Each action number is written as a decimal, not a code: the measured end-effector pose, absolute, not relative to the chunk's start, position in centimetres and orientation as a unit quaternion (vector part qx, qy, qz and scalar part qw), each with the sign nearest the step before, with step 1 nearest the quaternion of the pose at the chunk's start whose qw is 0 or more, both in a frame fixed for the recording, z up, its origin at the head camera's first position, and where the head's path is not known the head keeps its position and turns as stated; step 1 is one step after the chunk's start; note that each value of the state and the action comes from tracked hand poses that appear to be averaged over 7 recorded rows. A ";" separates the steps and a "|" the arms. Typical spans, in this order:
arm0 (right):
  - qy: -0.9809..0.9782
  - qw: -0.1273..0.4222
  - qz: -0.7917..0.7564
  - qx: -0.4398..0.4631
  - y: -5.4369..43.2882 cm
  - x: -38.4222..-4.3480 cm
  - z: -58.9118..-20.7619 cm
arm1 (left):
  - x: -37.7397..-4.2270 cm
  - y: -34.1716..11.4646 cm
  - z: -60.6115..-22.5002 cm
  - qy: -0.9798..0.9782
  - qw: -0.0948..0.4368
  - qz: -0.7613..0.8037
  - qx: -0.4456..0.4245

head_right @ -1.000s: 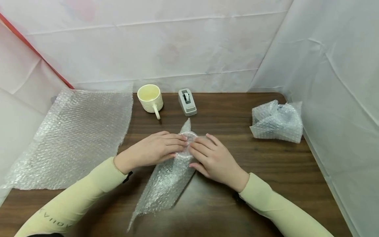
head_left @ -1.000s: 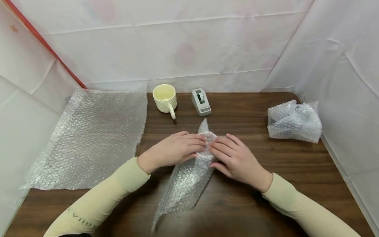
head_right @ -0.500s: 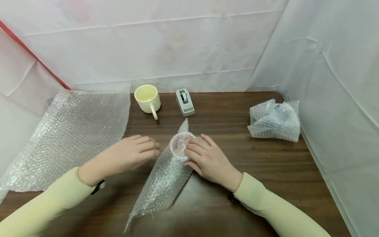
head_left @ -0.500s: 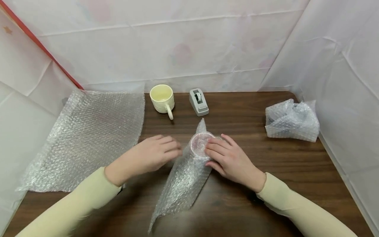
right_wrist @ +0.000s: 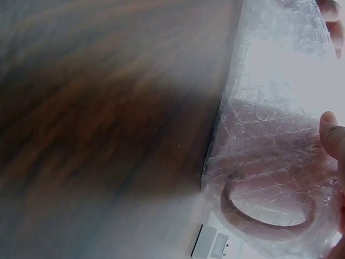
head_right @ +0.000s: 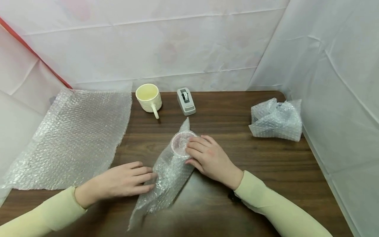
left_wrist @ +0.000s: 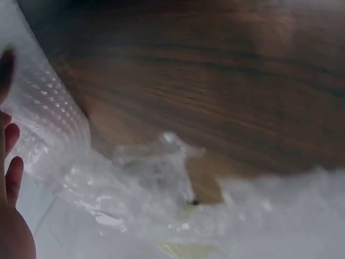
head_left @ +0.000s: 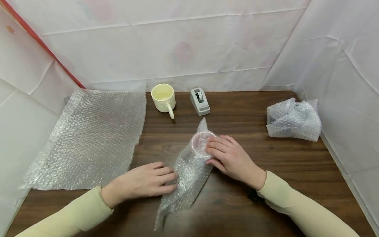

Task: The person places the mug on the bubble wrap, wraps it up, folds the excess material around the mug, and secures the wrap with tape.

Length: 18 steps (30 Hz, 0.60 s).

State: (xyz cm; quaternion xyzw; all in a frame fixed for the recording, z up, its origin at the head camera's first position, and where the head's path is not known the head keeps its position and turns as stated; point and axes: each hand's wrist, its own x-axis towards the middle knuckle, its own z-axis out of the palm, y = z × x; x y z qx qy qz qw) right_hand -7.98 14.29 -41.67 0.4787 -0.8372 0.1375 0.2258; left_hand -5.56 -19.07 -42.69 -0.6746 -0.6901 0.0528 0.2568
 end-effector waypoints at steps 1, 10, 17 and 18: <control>-0.835 0.228 0.141 0.481 14.3 -8.0 -41.7 | -5.7 -19.0 -42.5 -0.695 0.261 0.025 -0.669; -0.820 0.229 0.162 0.500 14.1 -8.4 -41.7 | -7.8 -16.7 -39.3 -0.747 0.273 -0.212 -0.568; -0.825 0.215 0.149 0.500 14.1 -8.3 -41.5 | -9.3 -12.6 -39.3 -0.809 0.227 -0.302 -0.451; -0.826 0.215 0.147 0.499 14.1 -8.2 -41.5 | -9.4 -12.2 -39.5 -0.819 0.216 -0.310 -0.432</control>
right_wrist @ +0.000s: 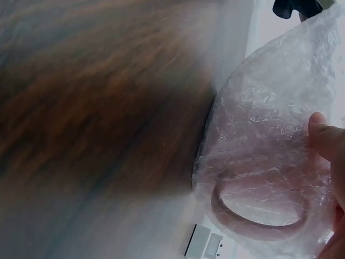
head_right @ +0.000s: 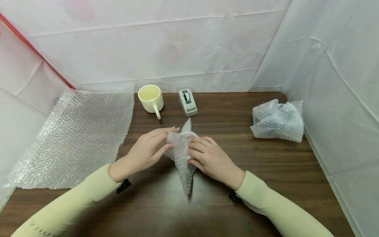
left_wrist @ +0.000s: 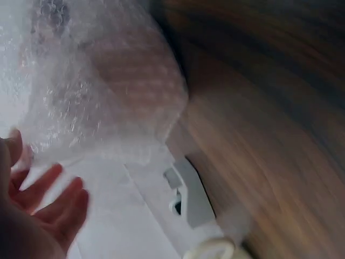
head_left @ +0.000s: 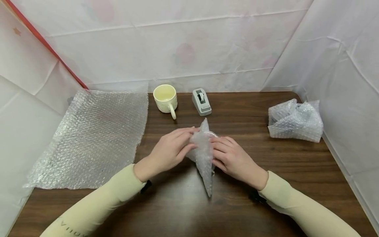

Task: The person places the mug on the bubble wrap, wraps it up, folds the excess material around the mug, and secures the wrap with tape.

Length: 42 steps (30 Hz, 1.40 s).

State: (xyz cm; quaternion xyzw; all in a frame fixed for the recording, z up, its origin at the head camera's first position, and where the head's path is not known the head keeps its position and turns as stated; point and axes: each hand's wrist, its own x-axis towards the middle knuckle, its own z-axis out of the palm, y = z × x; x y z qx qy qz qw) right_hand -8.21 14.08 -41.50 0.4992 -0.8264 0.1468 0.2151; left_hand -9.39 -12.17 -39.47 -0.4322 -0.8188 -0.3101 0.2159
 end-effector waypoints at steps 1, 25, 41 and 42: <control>-0.827 0.216 0.146 0.498 14.1 -8.2 -41.5 | -9.5 -11.7 -39.7 -0.827 0.205 -0.318 -0.416; -0.847 0.257 0.069 0.459 13.9 -7.1 -40.1 | -10.7 -9.3 -40.0 -0.857 0.151 -0.399 -0.289; -0.863 0.198 -0.024 0.464 12.7 -7.1 -39.6 | -8.7 -10.9 -40.1 -0.838 0.212 -0.049 -0.500; -0.864 0.195 -0.025 0.464 12.7 -7.1 -39.6 | -8.7 -10.8 -40.3 -0.839 0.208 -0.045 -0.500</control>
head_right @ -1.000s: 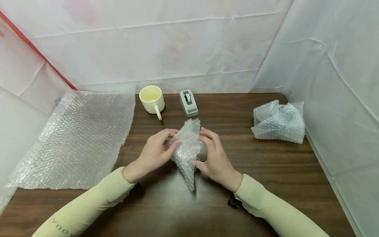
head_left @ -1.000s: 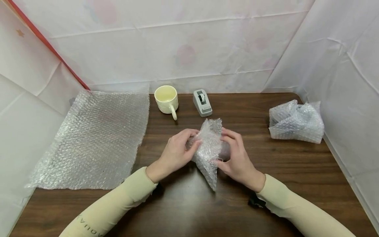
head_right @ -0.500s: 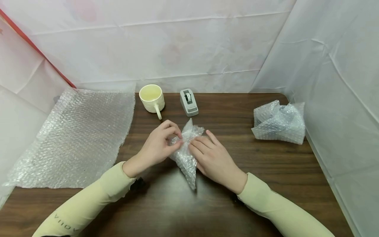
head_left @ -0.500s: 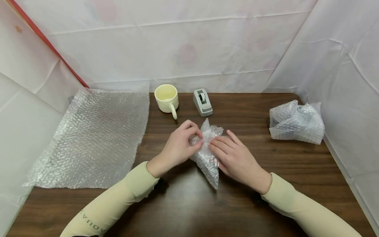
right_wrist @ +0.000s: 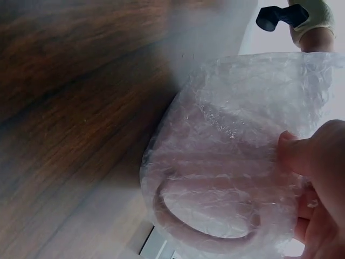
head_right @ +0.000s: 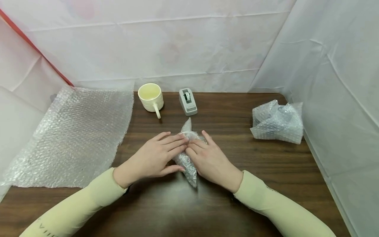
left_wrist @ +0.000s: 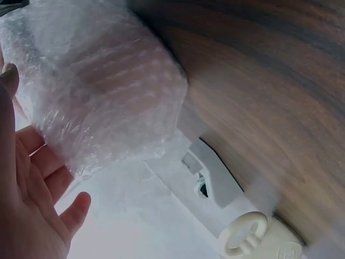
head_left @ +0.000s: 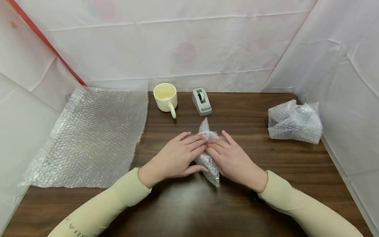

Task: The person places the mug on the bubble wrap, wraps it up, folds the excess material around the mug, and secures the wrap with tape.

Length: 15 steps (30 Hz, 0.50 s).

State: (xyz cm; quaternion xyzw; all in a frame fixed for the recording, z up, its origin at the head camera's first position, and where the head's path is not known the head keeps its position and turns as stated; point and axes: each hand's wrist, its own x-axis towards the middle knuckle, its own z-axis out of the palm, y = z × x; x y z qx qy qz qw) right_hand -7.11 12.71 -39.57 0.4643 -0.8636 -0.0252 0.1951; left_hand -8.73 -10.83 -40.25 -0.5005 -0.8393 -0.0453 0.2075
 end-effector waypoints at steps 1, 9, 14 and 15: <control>-0.864 0.193 -0.025 0.465 12.7 -7.1 -39.5 | -8.8 -10.8 -40.3 -0.840 0.205 -0.043 -0.501; -0.867 0.180 -0.006 0.465 12.5 -7.3 -39.6 | -9.1 -10.5 -40.8 -0.839 0.197 -0.040 -0.505; -0.867 0.149 0.030 0.474 12.8 -7.5 -39.3 | -9.0 -10.5 -41.0 -0.837 0.194 -0.053 -0.509; -0.866 0.134 0.047 0.480 12.9 -7.6 -39.0 | -9.0 -10.6 -41.0 -0.836 0.194 -0.059 -0.509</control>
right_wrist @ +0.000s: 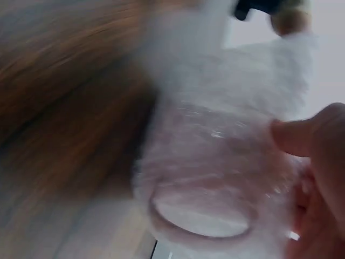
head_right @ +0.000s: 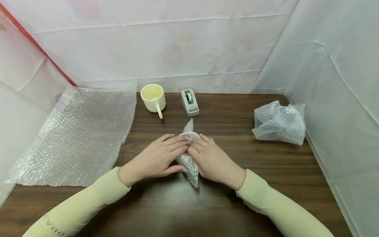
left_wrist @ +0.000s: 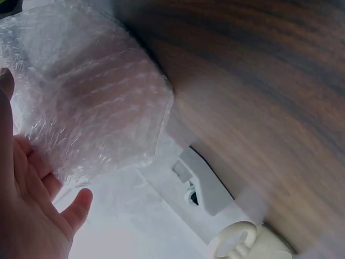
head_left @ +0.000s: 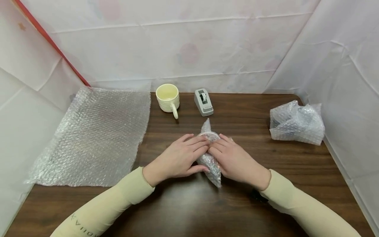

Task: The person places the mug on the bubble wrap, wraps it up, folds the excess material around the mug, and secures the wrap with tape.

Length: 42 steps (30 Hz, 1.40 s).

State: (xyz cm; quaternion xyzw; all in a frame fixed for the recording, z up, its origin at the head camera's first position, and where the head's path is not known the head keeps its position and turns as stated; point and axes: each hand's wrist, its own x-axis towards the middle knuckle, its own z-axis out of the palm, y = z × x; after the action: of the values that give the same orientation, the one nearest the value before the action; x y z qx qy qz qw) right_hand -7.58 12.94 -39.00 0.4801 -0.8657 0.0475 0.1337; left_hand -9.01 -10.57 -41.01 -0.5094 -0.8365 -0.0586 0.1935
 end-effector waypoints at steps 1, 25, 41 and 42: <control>-0.863 0.113 0.071 0.487 13.2 -7.7 -38.7 | -9.0 -10.6 -41.1 -0.835 0.194 -0.066 -0.511; -0.919 -0.078 0.318 0.218 14.0 -25.4 -37.6 | -9.8 -11.1 -41.2 -0.824 0.169 -0.100 -0.531; -0.916 -0.062 0.367 0.147 12.0 -28.2 -40.2 | -9.8 -11.1 -41.2 -0.828 0.160 -0.112 -0.525; -0.919 -0.055 0.362 0.144 12.1 -28.2 -40.2 | -9.8 -11.1 -41.2 -0.829 0.160 -0.110 -0.525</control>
State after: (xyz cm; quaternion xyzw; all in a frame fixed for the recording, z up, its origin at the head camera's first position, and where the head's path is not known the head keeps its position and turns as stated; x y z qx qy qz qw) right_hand -28.16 12.10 -40.18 0.1437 -0.9193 0.3622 -0.0549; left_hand -9.79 -11.11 -41.21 -0.5250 -0.8287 -0.1104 0.1598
